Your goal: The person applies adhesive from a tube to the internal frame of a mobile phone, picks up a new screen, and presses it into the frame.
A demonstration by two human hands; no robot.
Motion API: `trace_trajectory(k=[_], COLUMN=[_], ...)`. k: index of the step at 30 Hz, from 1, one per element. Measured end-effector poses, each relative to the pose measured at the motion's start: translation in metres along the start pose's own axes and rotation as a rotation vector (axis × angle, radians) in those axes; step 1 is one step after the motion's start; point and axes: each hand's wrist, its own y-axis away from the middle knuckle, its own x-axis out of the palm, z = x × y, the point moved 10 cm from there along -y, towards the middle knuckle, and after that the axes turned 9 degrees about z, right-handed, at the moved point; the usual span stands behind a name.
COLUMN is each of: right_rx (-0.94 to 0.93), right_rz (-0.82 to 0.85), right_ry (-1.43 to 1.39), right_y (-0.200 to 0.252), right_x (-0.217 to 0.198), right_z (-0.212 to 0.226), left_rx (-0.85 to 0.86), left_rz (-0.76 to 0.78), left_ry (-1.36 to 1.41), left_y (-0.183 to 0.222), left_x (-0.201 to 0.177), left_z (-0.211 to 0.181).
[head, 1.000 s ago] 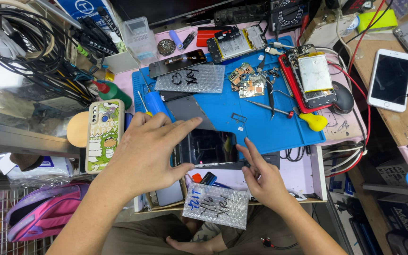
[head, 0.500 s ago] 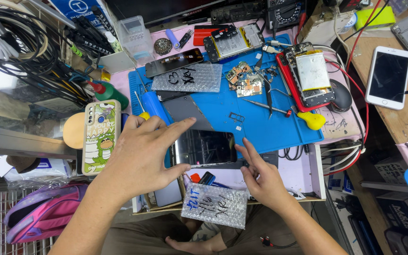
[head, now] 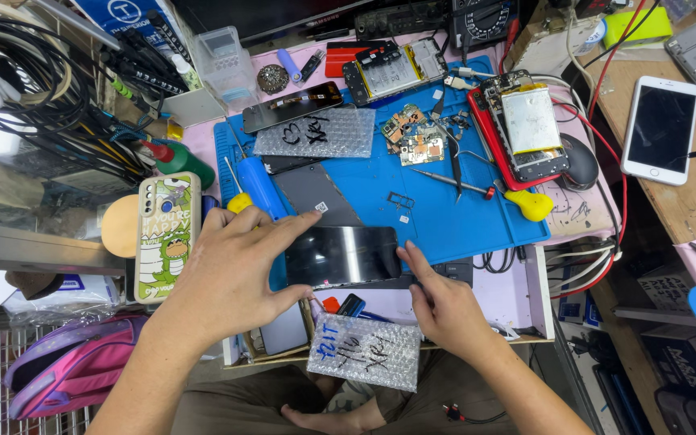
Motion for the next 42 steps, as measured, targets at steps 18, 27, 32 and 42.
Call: trace_trajectory(k=[18, 27, 32, 42], right_rx=[-0.143, -0.143, -0.16, 0.052], right_rz=[0.02, 0.012, -0.029, -0.341], right_ry=[0.335, 0.3, 0.259, 0.0], right_y=[-0.008, -0.011, -0.012, -0.01], right_x=[-0.011, -0.015, -0.02, -0.013], right_z=[0.02, 0.021, 0.026, 0.004], left_rx=[-0.043, -0.017, -0.004, 0.062], left_rz=[0.05, 0.038, 0.023, -0.032], left_ry=[0.062, 0.056, 0.074, 0.079], left_y=[0.002, 0.004, 0.004, 0.003], left_x=[0.034, 0.034, 0.039, 0.054], left_z=[0.026, 0.028, 0.028, 0.028])
